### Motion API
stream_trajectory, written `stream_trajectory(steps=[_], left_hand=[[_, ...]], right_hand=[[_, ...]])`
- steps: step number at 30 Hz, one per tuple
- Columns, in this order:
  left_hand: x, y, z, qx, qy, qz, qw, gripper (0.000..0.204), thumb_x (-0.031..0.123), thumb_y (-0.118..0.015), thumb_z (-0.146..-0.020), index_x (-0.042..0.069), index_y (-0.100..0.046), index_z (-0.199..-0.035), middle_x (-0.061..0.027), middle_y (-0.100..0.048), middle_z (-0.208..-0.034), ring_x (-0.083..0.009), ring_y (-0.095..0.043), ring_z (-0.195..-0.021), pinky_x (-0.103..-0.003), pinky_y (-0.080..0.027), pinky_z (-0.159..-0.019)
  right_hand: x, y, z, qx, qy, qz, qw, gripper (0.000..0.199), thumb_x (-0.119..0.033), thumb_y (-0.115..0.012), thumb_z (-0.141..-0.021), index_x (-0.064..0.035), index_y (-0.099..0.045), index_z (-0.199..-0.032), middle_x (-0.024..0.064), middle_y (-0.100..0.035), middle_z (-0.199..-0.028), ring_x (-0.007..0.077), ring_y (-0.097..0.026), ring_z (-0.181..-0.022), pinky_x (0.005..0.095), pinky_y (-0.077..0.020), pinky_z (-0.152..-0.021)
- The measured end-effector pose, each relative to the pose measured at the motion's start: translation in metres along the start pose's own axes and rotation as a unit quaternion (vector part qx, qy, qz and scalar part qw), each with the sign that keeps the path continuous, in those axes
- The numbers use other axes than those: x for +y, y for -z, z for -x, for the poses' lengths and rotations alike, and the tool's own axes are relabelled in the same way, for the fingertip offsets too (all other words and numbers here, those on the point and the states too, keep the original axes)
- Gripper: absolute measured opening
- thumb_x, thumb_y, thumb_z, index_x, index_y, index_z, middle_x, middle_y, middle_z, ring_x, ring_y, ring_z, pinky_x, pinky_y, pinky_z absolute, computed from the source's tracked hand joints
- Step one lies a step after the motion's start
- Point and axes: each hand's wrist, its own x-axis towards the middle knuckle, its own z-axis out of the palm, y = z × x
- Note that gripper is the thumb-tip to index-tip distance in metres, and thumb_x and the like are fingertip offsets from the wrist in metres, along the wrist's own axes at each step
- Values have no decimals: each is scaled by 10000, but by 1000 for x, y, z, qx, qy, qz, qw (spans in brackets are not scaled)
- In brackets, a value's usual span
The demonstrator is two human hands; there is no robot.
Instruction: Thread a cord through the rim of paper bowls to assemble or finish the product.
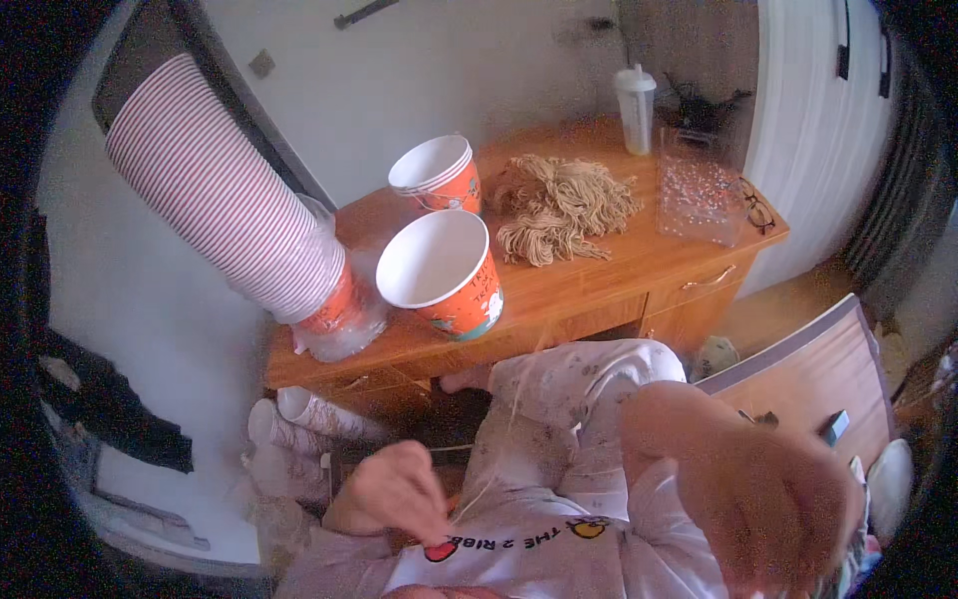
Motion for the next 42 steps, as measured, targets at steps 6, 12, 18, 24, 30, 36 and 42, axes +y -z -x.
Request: stream_trajectory(steps=[6, 12, 18, 24, 30, 36, 42], left_hand=[[7, 0, 65, 260, -53, 75, 961, 213, 230, -727, -808, 102, -728, -638, -49, -721, -713, -171, -608, -544, -273, -329, -473], [18, 35, 137, 370, -85, -67, 923, 251, 281, -725, -799, 101, -684, -629, -35, -690, -662, -157, -599, -572, -282, -388, -525], [32, 26, 188, 454, 4, -126, 882, 282, 276, -773, -776, 60, -673, -626, -44, -656, -572, -163, -550, -558, -289, -334, -540], [20, 27, 205, 479, -24, -107, 871, 225, 243, -794, -757, 55, -695, -683, -44, -683, -646, -162, -545, -561, -285, -341, -524], [-9, 40, 226, 449, -45, -90, 888, 191, 210, -807, -762, 73, -676, -736, -30, -685, -688, -146, -535, -597, -286, -353, -558], [-39, 55, 183, 493, -18, -232, 838, 259, 247, -738, -825, 60, -588, -727, -48, -603, -700, -218, -540, -706, -333, -415, -643], [-80, 89, 100, 382, 86, -327, 860, 99, 98, -728, -771, 84, -713, -868, -130, -641, -1092, -295, -590, -1032, -403, -459, -896]], right_hand=[[63, 66, 35, 321, -258, 338, 846, 394, 105, -793, -649, -107, -502, -809, 114, -546, -921, 146, -548, -714, 260, -499, -615], [121, 93, 82, 417, -351, 74, 835, 369, 175, -619, -787, -80, -484, -1018, 104, -476, -1122, 126, -570, -934, 258, -529, -831], [148, 96, 89, 447, -368, 5, 815, 299, 113, -614, -835, -77, -487, -1027, 99, -496, -1132, 132, -561, -1016, 297, -499, -930], [165, 99, 97, 443, -387, 3, 808, 305, 118, -602, -837, -82, -489, -1037, 102, -508, -1144, 144, -566, -1037, 302, -492, -934], [184, 106, 110, 362, -524, 135, 759, 355, 114, -694, -767, -81, -522, -1010, 7, -527, -1040, 92, -524, -923, 235, -472, -794], [182, 83, 166, 113, -707, 324, 618, 228, 60, -624, -701, -29, -557, -900, 101, -567, -866, 243, -581, -801, 345, -483, -699], [149, 63, 253, -21, -735, 320, 597, 141, -22, -612, -744, -4, -541, -865, 190, -592, -836, 403, -579, -803, 465, -471, -724]])
